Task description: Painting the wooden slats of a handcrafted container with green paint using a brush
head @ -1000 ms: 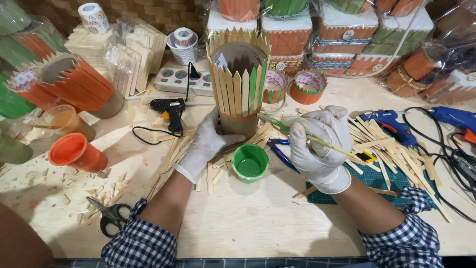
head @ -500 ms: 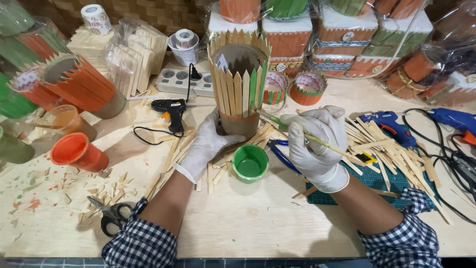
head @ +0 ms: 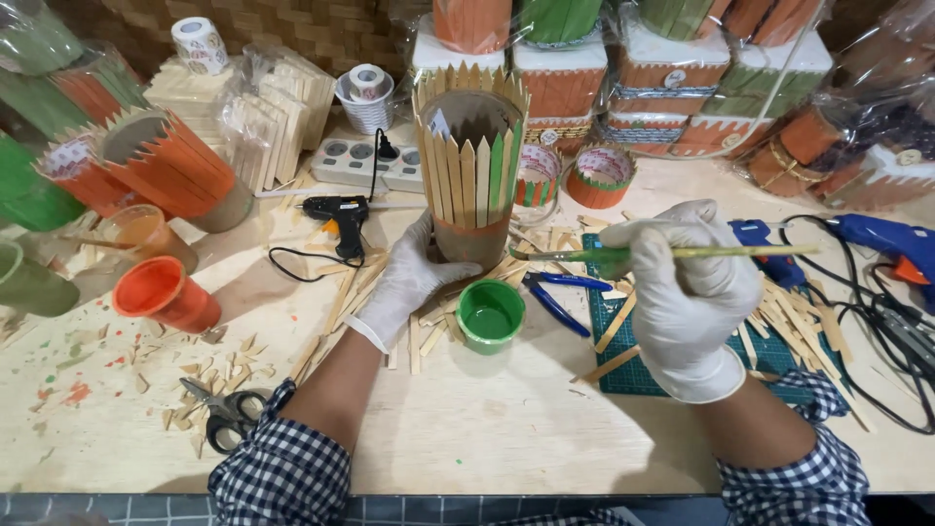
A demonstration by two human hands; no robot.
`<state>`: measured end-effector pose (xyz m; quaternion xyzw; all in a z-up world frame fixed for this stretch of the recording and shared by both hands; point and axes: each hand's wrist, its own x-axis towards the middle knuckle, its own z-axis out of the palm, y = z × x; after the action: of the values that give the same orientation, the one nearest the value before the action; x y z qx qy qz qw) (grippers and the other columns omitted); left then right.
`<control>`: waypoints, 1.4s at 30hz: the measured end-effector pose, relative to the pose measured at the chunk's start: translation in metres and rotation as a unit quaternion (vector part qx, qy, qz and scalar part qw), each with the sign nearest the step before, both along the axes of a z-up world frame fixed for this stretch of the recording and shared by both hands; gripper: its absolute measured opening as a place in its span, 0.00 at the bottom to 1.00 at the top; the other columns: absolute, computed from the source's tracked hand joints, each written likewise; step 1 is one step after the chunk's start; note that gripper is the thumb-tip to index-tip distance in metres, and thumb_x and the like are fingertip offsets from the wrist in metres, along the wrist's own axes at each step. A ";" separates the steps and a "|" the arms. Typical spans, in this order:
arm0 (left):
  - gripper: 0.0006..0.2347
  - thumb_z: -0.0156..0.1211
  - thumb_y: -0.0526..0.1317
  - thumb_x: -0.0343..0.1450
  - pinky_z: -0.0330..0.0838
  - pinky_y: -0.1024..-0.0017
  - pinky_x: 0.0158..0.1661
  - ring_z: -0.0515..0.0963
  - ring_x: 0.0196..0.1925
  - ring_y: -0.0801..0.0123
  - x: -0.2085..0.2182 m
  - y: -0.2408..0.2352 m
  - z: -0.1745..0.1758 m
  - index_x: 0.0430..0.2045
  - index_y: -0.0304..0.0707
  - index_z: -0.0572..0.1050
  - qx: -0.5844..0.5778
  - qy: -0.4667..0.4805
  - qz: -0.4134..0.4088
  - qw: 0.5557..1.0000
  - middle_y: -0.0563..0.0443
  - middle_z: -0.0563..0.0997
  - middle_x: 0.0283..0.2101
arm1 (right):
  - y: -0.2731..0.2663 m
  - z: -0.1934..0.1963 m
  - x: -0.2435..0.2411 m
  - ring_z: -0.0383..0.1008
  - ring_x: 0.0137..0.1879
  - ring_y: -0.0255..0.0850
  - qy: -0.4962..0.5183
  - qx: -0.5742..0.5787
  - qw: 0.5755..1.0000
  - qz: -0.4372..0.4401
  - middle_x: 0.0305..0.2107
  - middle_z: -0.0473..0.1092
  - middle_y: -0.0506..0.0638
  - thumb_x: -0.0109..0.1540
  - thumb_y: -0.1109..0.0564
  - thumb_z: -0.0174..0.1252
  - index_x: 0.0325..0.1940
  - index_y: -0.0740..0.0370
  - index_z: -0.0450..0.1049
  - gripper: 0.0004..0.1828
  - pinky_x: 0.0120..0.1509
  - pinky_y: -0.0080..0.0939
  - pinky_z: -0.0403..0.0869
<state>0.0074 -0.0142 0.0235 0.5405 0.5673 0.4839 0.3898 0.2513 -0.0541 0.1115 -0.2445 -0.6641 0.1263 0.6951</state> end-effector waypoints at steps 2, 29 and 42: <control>0.34 0.83 0.37 0.48 0.79 0.59 0.55 0.78 0.59 0.50 -0.009 0.013 -0.031 0.49 0.37 0.71 0.016 -0.068 -0.014 0.997 0.39 0.80 0.52 | -0.006 0.001 0.012 0.75 0.27 0.47 0.025 -0.105 0.994 0.014 0.36 0.77 0.62 0.70 0.68 0.57 0.42 0.73 0.77 0.05 0.40 0.41 0.75; 0.30 0.85 0.36 0.51 0.73 0.60 0.59 0.76 0.60 0.52 -0.010 0.009 -0.021 0.46 0.38 0.73 -0.012 -0.057 -0.025 0.998 0.44 0.80 0.51 | 0.012 -0.055 -0.019 0.77 0.41 0.40 -0.116 -0.302 0.932 0.167 0.30 0.78 0.52 0.62 0.60 0.67 0.38 0.61 0.84 0.03 0.58 0.45 0.74; 0.27 0.86 0.42 0.48 0.76 0.59 0.54 0.81 0.53 0.51 -0.005 0.007 -0.016 0.36 0.33 0.75 0.021 0.009 0.012 1.000 0.36 0.82 0.41 | 0.011 -0.053 -0.024 0.79 0.35 0.47 -0.195 -0.222 0.947 0.123 0.27 0.79 0.49 0.60 0.58 0.68 0.36 0.54 0.83 0.02 0.49 0.46 0.76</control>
<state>0.0027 -0.0072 0.0075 0.5461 0.5670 0.4952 0.3674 0.2277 -0.0431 0.0584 -0.3288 -0.7666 0.3053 0.4594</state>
